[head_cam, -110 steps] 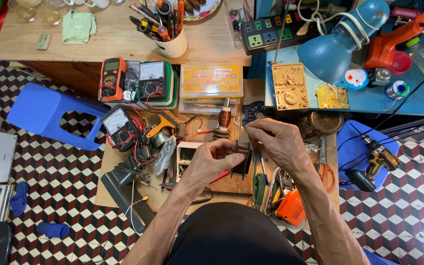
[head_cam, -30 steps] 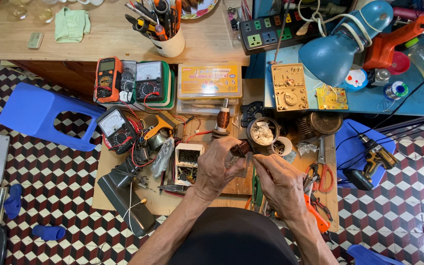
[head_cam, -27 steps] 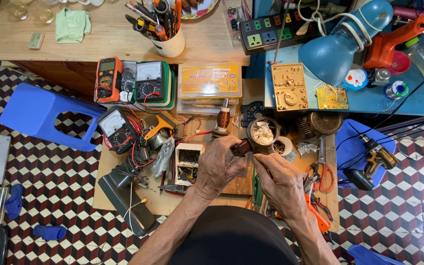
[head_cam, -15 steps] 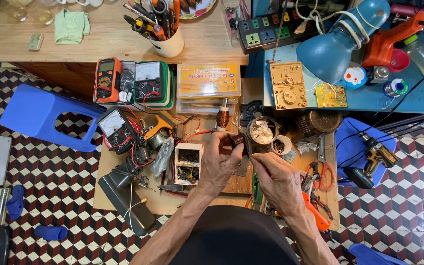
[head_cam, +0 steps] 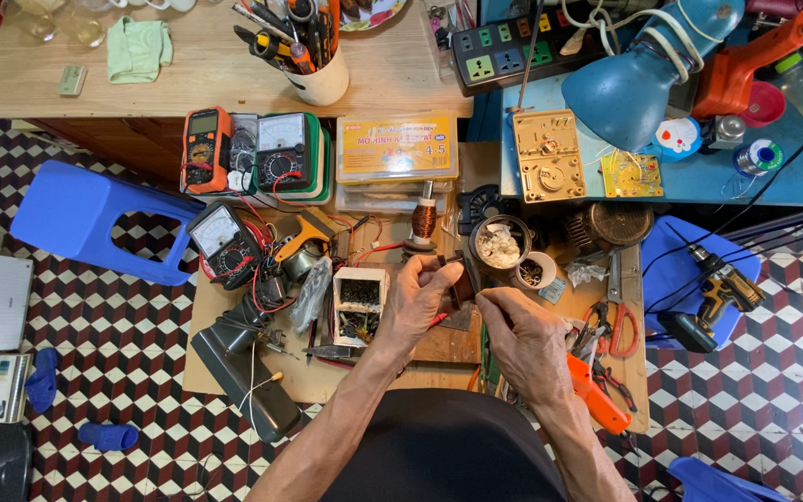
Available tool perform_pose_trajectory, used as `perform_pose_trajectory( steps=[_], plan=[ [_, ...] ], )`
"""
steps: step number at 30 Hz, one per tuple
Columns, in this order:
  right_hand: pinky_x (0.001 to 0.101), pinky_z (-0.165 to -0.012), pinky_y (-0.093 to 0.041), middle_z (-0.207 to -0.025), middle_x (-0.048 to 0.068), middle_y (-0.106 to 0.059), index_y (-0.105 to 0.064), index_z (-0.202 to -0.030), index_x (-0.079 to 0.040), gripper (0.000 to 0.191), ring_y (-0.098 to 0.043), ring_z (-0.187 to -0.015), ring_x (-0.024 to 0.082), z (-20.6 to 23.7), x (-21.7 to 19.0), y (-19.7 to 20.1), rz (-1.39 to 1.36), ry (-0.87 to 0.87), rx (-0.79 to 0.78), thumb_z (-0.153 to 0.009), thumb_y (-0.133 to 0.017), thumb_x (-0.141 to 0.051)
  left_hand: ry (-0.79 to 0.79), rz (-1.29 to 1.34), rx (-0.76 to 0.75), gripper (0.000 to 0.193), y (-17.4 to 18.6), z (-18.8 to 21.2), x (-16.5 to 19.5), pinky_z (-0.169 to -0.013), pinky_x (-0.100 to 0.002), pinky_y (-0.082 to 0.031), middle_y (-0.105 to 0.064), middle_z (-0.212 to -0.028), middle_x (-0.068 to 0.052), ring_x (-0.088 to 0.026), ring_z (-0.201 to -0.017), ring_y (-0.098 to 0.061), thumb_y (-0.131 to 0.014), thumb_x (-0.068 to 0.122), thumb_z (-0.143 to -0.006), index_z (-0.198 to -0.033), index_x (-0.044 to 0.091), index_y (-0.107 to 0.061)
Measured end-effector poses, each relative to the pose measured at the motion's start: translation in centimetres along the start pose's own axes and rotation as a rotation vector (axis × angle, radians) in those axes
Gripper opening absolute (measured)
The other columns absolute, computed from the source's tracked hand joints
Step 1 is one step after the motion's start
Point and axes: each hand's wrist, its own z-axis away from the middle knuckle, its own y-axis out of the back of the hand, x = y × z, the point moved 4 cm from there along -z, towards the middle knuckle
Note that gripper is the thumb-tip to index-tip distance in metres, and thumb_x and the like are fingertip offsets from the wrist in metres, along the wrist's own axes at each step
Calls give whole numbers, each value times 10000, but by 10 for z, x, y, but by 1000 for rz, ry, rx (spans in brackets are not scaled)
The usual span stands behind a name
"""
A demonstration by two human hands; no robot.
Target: The person opens a plastic box and removes a small copper-wound coil. They then pick up a small black rectangular component and repeatedly wrap a thin wire around it by hand. The person continues to manipulate the coil and the wrapped component throughout the clip.
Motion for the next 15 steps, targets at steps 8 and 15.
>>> perform_pose_trajectory(
  steps=[8,15],
  plan=[
    [319,-605,-558,-822,76,-747,-735,-993,-27,134,-702,-658,165,2,-8,3,25,180,86,-955,-657,-129,38,115,36,666,0,-7,-12,-728,-325,-617,-683,-966,-119,-174,-871,-714,-757,462,-813,-1231,-18,-560],
    [343,-655,-562,-834,86,-738,-715,-985,-23,125,-706,-690,186,7,-3,-5,49,221,87,-965,-647,-126,-19,155,103,718,1,-18,-14,-673,-314,-658,-668,-1016,-126,-152,-889,-711,-774,465,-809,-1251,-45,-529]
  ],
)
